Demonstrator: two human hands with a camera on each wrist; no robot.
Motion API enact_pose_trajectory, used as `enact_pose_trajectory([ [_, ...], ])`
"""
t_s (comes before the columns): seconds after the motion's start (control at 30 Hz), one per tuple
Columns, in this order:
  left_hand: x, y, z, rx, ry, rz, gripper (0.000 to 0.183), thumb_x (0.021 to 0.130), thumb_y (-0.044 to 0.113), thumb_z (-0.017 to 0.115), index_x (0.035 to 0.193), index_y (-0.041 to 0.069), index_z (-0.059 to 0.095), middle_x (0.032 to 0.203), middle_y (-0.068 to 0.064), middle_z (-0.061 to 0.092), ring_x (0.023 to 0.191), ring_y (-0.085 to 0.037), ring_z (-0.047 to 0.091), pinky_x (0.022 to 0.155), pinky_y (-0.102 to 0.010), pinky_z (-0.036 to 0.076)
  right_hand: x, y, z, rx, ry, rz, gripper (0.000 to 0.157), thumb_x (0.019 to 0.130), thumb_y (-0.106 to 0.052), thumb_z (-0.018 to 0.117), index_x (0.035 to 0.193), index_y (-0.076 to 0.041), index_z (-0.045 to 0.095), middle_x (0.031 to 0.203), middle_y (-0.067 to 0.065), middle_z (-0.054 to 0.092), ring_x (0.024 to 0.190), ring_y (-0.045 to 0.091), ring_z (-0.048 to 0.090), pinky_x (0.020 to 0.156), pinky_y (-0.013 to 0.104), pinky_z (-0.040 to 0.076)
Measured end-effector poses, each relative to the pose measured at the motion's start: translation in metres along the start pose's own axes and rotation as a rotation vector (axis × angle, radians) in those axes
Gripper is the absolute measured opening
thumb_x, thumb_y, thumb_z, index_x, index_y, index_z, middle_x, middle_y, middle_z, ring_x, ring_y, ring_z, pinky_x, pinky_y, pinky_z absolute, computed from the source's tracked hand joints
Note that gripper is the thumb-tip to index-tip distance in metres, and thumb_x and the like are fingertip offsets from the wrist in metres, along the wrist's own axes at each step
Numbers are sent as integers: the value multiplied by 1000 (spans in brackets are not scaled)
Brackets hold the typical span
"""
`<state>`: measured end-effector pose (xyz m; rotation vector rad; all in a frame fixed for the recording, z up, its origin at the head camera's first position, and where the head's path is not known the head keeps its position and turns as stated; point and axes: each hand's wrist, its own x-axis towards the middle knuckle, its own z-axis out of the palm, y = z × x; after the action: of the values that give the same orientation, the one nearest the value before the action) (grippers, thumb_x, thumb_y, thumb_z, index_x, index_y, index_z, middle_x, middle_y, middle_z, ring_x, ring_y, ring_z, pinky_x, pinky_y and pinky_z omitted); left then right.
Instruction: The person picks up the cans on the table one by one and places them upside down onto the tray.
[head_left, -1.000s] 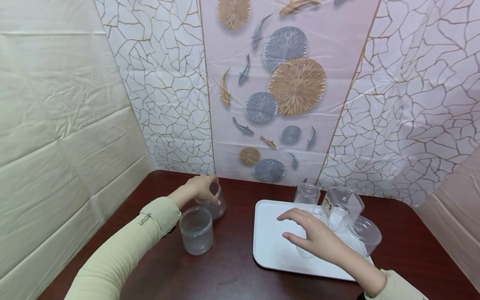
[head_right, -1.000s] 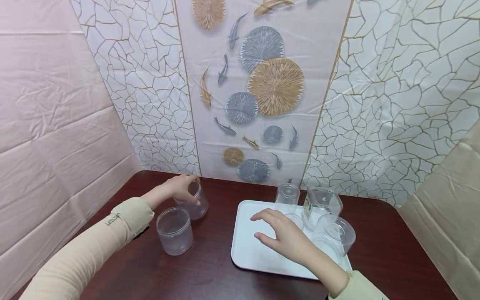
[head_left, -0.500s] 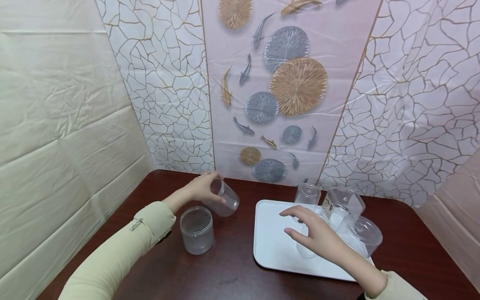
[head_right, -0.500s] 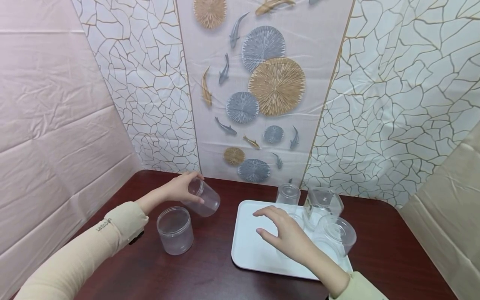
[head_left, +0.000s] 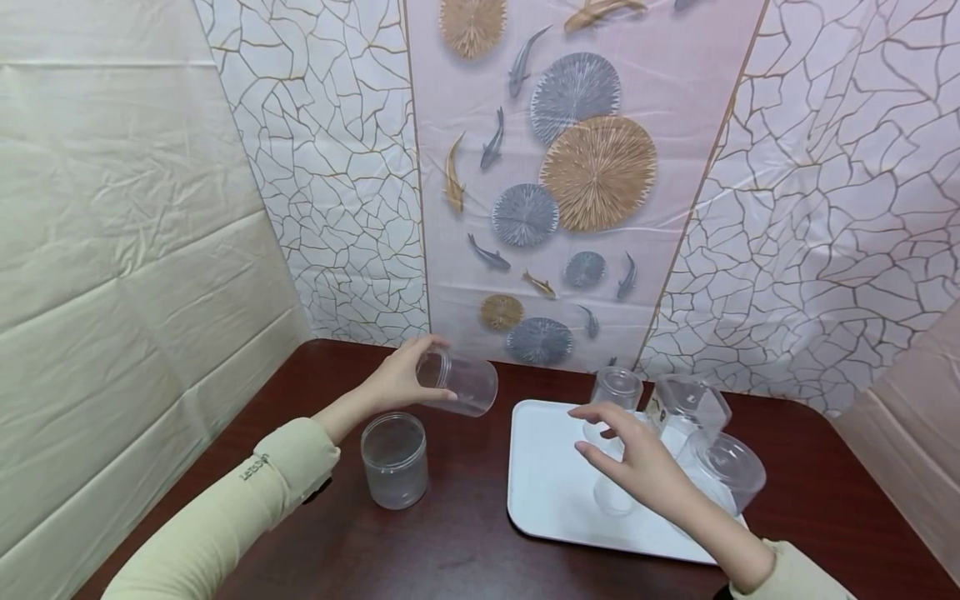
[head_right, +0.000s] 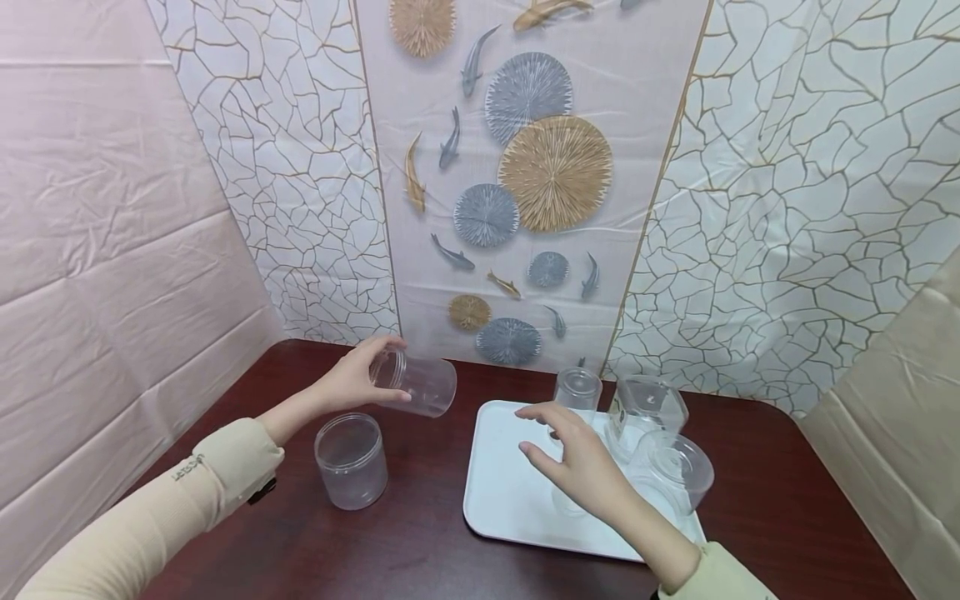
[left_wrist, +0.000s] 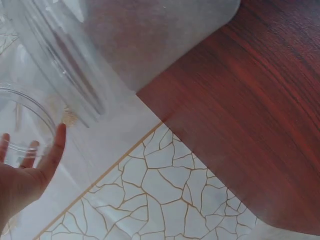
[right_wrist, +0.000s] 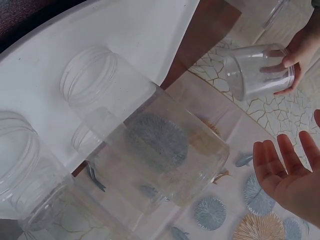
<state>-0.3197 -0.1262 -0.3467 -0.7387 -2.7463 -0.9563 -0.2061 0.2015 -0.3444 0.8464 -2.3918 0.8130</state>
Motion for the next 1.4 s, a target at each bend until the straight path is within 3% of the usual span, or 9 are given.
enact_pose_trajectory([
  [0.43, -7, 7, 2, -120, 52, 119, 74, 67, 32, 85, 130, 18, 48, 129, -6, 50, 113, -25, 53, 96, -43, 45, 2, -1, -1, 52, 43, 51, 35, 80, 0, 70, 114, -7, 61, 109, 5, 66, 95, 15, 59, 74, 31, 55],
  [0.73, -17, 11, 1, -281, 80, 108, 72, 69, 24, 84, 131, 21, 47, 131, -7, 49, 112, -25, 53, 75, -30, 54, 2, -4, -5, 133, 40, 169, 35, 85, -4, 67, 118, -9, 60, 112, 7, 64, 98, 11, 57, 78, 31, 54],
  [0.93, -21, 19, 3, -385, 111, 100, 73, 69, 21, 84, 130, 25, 46, 134, -7, 48, 113, -25, 54, 78, -32, 54, 2, -3, -6, 176, 48, 200, 33, 86, -5, 66, 118, -8, 59, 114, 8, 63, 99, 9, 56, 78, 31, 54],
  [1.2, -27, 30, 9, -472, 135, 123, 74, 70, 12, 83, 134, 16, 45, 137, -9, 46, 116, -28, 54, 87, -34, 53, 4, -6, -7, 243, 39, 246, 34, 88, -9, 65, 121, -8, 57, 115, 7, 62, 100, 5, 56, 80, 27, 53],
  [1.4, -30, 46, 9, -535, 129, 154, 75, 70, 11, 82, 135, 14, 44, 138, -8, 45, 120, -29, 52, 90, -39, 51, 6, -8, -8, 363, 39, 279, 38, 89, -8, 63, 126, -6, 52, 123, 9, 57, 103, 1, 55, 81, 21, 52],
])
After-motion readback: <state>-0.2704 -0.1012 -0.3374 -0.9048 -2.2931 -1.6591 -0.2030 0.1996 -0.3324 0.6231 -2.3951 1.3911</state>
